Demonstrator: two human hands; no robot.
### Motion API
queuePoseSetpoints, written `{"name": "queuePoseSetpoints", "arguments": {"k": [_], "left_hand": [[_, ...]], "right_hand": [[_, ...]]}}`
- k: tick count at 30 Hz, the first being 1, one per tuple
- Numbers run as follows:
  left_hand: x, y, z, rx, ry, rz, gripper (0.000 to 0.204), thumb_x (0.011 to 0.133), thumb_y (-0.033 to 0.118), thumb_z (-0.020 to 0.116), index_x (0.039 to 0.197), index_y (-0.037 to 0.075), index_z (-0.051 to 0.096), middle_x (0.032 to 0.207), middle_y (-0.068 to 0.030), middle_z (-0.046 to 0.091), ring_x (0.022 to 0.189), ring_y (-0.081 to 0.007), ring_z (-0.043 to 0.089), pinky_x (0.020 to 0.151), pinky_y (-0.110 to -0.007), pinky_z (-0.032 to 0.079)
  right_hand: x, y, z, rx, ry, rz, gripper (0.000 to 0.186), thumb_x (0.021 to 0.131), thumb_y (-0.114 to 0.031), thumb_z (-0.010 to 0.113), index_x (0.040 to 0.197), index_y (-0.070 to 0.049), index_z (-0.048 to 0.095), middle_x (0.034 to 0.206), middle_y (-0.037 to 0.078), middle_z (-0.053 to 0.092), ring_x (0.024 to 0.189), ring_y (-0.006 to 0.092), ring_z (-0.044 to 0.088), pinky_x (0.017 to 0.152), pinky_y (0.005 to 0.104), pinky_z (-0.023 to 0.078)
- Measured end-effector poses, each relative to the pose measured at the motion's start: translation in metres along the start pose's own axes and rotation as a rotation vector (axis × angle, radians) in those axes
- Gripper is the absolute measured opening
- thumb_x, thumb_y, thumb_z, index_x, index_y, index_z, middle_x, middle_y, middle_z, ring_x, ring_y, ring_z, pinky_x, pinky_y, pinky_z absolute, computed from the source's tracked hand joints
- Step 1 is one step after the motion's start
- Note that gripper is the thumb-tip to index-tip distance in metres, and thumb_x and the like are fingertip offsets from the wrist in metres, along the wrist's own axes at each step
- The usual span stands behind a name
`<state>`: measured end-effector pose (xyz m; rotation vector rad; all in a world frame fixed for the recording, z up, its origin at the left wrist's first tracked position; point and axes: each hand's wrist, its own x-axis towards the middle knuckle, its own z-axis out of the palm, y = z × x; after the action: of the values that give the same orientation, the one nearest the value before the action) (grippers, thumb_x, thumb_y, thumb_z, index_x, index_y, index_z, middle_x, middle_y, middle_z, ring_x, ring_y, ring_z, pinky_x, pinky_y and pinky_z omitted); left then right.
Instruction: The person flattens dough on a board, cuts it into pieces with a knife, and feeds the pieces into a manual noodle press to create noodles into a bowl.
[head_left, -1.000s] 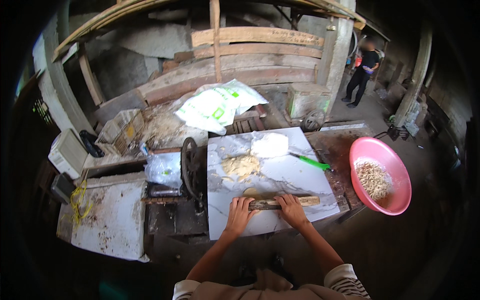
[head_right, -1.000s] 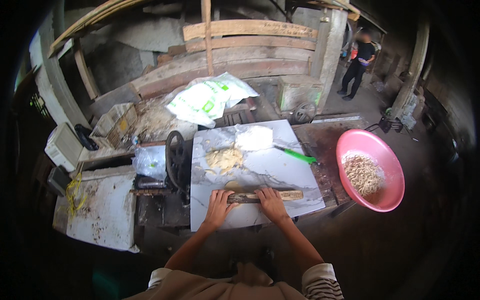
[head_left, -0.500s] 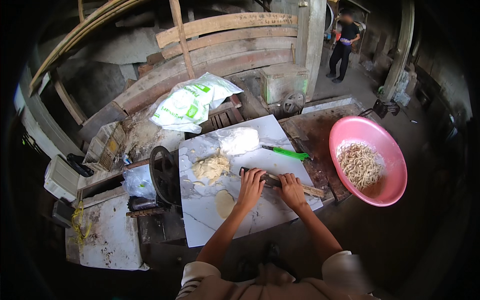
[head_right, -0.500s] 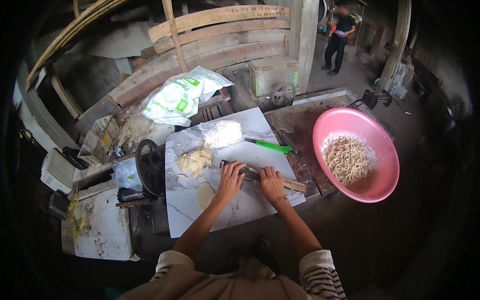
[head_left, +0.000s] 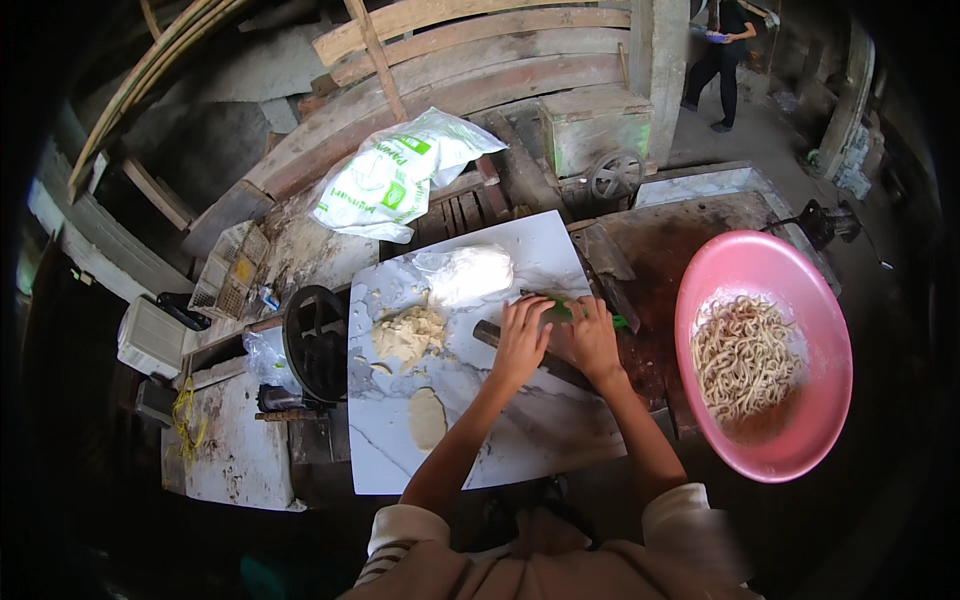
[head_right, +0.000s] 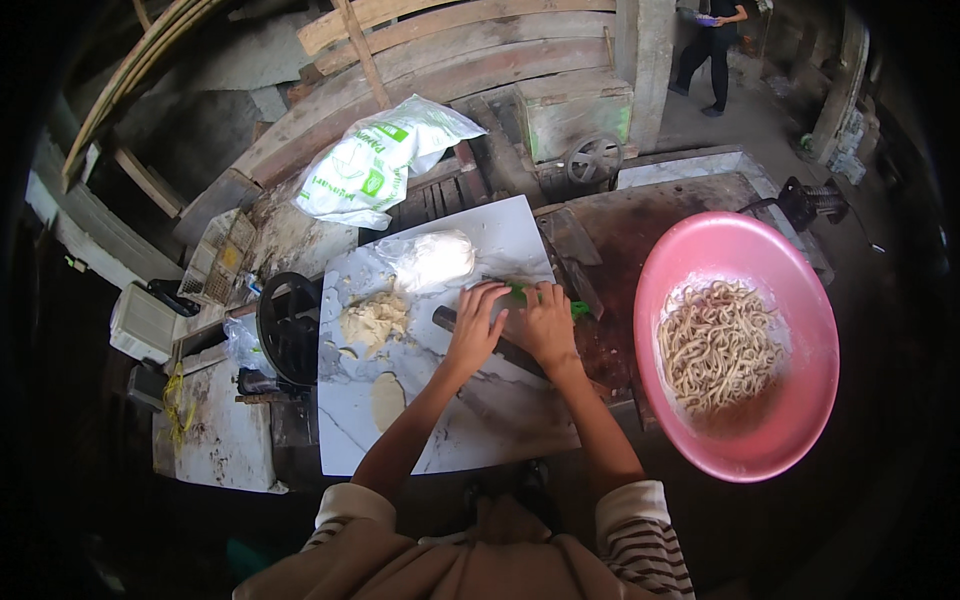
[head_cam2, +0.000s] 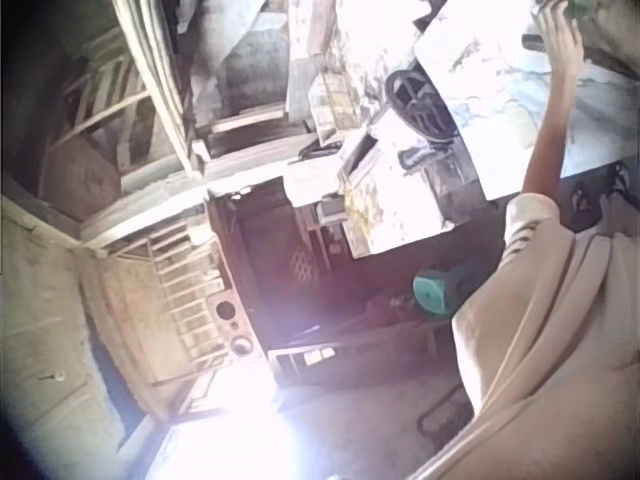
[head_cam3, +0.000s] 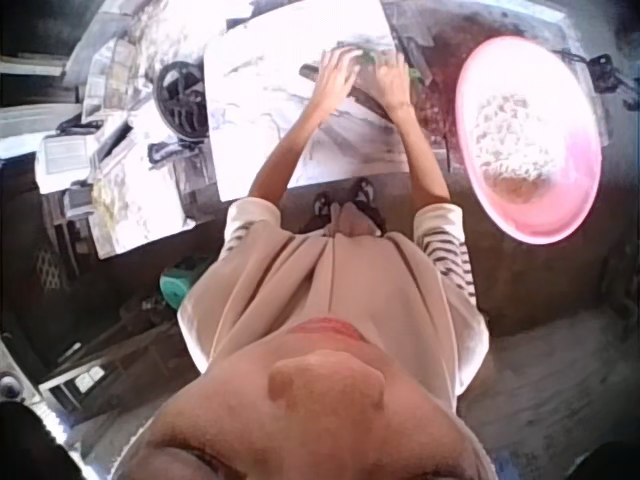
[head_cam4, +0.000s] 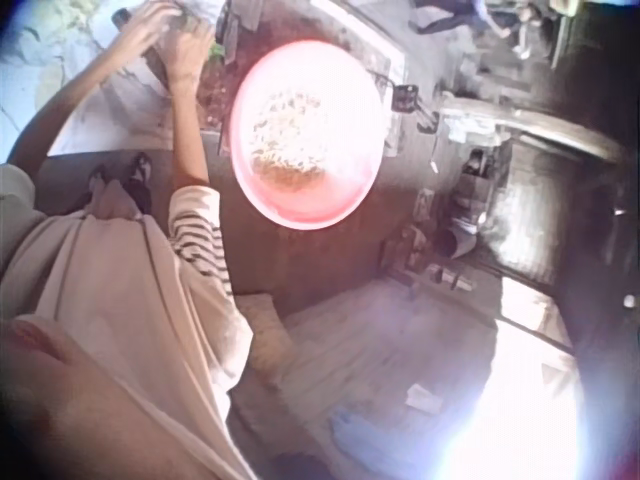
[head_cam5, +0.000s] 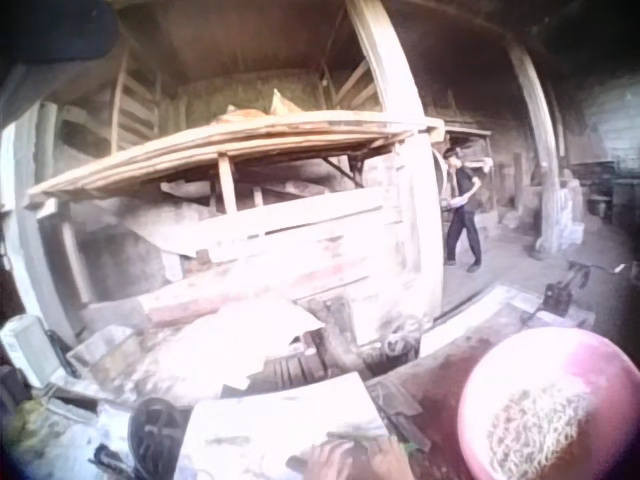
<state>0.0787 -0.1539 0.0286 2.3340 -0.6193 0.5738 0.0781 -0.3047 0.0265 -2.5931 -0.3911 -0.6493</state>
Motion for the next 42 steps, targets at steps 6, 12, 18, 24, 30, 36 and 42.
{"name": "queuePoseSetpoints", "arguments": {"k": [6, 12, 18, 24, 30, 36, 42], "left_hand": [[0.023, -0.012, 0.032, 0.009, -0.123, -0.004, 0.039, 0.078, 0.004, 0.057, 0.116, 0.006, 0.05, 0.116, -0.0107, 0.05, 0.114, -0.0297, 0.044, 0.108, -0.052, 0.025], [0.025, -0.011, 0.029, 0.084, -0.085, -0.003, 0.042, 0.077, 0.004, 0.058, 0.118, 0.007, 0.05, 0.111, -0.0084, 0.053, 0.11, -0.0268, 0.047, 0.109, -0.05, 0.025], [0.026, 0.001, -0.043, 0.178, 0.011, 0.21, 0.037, 0.076, 0.016, 0.068, 0.11, 0.01, 0.057, 0.1, -0.0025, 0.057, 0.101, -0.0181, 0.053, 0.105, -0.043, 0.03], [-0.026, -0.006, -0.141, 0.277, 0.114, 0.332, 0.018, 0.072, 0.022, 0.072, 0.086, 0.013, 0.065, 0.088, 0.0054, 0.06, 0.095, -0.0103, 0.055, 0.102, -0.041, 0.032], [-0.106, -0.028, -0.187, 0.307, 0.148, 0.154, 0.022, 0.075, 0.022, 0.071, 0.094, 0.013, 0.064, 0.097, 0.0028, 0.06, 0.108, -0.0156, 0.052, 0.104, -0.05, 0.025], [-0.193, -0.048, -0.199, 0.135, 0.075, -0.157, 0.043, 0.082, 0.021, 0.065, 0.121, 0.01, 0.05, 0.123, -0.0073, 0.05, 0.122, -0.025, 0.043, 0.106, -0.049, 0.025], [-0.234, -0.044, -0.173, 0.078, -0.122, -0.161, 0.055, 0.09, 0.034, 0.054, 0.133, 0.002, 0.039, 0.139, -0.0132, 0.039, 0.134, -0.0267, 0.031, 0.11, -0.048, 0.02]], "right_hand": [[0.011, 0.029, 0.031, -0.066, -0.122, 0.015, 0.032, 0.078, -0.013, 0.058, 0.109, -0.003, 0.054, 0.105, 0.012, 0.052, 0.104, 0.0283, 0.049, 0.085, 0.039, 0.044], [0.018, 0.021, 0.017, -0.018, -0.116, -0.035, 0.036, 0.075, -0.012, 0.061, 0.108, -0.002, 0.053, 0.103, 0.013, 0.052, 0.103, 0.0278, 0.051, 0.082, 0.0386, 0.047], [0.026, -0.02, -0.048, 0.163, -0.154, -0.142, 0.034, 0.077, -0.01, 0.06, 0.109, -0.005, 0.049, 0.095, 0.015, 0.056, 0.09, 0.0332, 0.059, 0.074, 0.0411, 0.05], [0.008, -0.094, -0.068, 0.203, -0.266, -0.335, 0.027, 0.09, -0.027, 0.054, 0.111, -0.01, 0.05, 0.087, 0.013, 0.06, 0.068, 0.034, 0.062, 0.055, 0.0411, 0.051], [-0.02, -0.158, -0.027, 0.157, -0.367, -0.483, 0.029, 0.09, -0.015, 0.052, 0.118, -0.01, 0.048, 0.091, 0.015, 0.061, 0.07, 0.0354, 0.062, 0.058, 0.0421, 0.051], [-0.031, -0.177, -0.005, -0.035, -0.481, -0.549, 0.025, 0.094, -0.025, 0.046, 0.113, -0.009, 0.049, 0.079, 0.015, 0.063, 0.063, 0.0334, 0.063, 0.05, 0.0415, 0.051], [-0.027, -0.186, 0.009, -0.305, -0.613, -0.558, 0.025, 0.094, -0.032, 0.044, 0.105, -0.011, 0.052, 0.066, 0.011, 0.064, 0.062, 0.0299, 0.064, 0.054, 0.0412, 0.05]]}}
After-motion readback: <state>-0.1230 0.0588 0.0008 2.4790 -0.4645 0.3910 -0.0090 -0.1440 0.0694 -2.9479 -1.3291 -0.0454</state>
